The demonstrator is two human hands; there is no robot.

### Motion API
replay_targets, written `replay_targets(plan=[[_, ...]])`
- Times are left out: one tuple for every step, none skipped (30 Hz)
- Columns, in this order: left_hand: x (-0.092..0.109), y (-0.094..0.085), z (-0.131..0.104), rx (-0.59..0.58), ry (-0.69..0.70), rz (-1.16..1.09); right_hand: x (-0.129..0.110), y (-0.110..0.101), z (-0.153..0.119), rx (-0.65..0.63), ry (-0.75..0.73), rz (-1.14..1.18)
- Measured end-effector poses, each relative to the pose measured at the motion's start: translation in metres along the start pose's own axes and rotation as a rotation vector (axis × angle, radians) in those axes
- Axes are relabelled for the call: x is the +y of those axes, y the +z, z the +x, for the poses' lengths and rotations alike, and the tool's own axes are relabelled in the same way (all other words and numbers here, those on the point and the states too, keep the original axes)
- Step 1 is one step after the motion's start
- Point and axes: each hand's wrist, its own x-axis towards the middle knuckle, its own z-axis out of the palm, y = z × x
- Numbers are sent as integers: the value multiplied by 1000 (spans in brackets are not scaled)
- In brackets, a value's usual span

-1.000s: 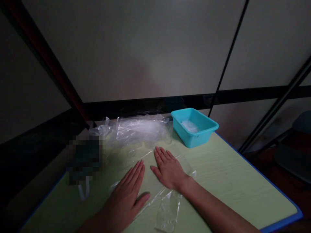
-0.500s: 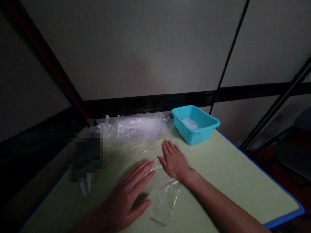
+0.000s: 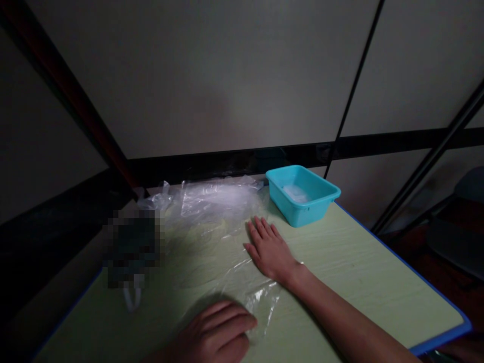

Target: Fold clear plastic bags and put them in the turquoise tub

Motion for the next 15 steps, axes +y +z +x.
replay_targets(plan=[[0,0,-1,33,-16,-24,-1,-2,0,7,-13,20],[0,0,-2,70,-37,-58,-2,-5,0,11,-31,47],[0,0,-2,115,-66,-100,-4,-9,-1,12,-55,84],[0,-1,-2,160,-97,-149,-6,-13,-1,13,-81,131],[1,-3,-2,199,-137,-200,-8,-18,-1,10,-106,195],[1,-5,-1,235,-170,-254,-9,-23,-1,-5,-136,279],[1,-8,0,263,-202,-317,-10,-28,-1,-36,-168,383],[2,-12,1,280,-230,-397,-11,-32,-1,-85,-197,504],[2,-17,3,296,-266,-508,-10,-35,-2,-157,-225,638],[3,-23,5,305,-318,-655,-10,-38,-2,-252,-248,782],[4,-30,6,318,-378,-838,-8,-40,-3,-359,-262,931],[4,-38,8,335,-470,-1057,-6,-40,-4,-476,-262,1075],[3,-47,9,358,-545,-1271,-5,-40,-6,-595,-243,1209],[2,-56,11,374,-554,-1451,-3,-40,-7,-697,-205,1319],[-2,-64,11,423,-559,-1563,-2,-39,-9,-746,-143,1399]])
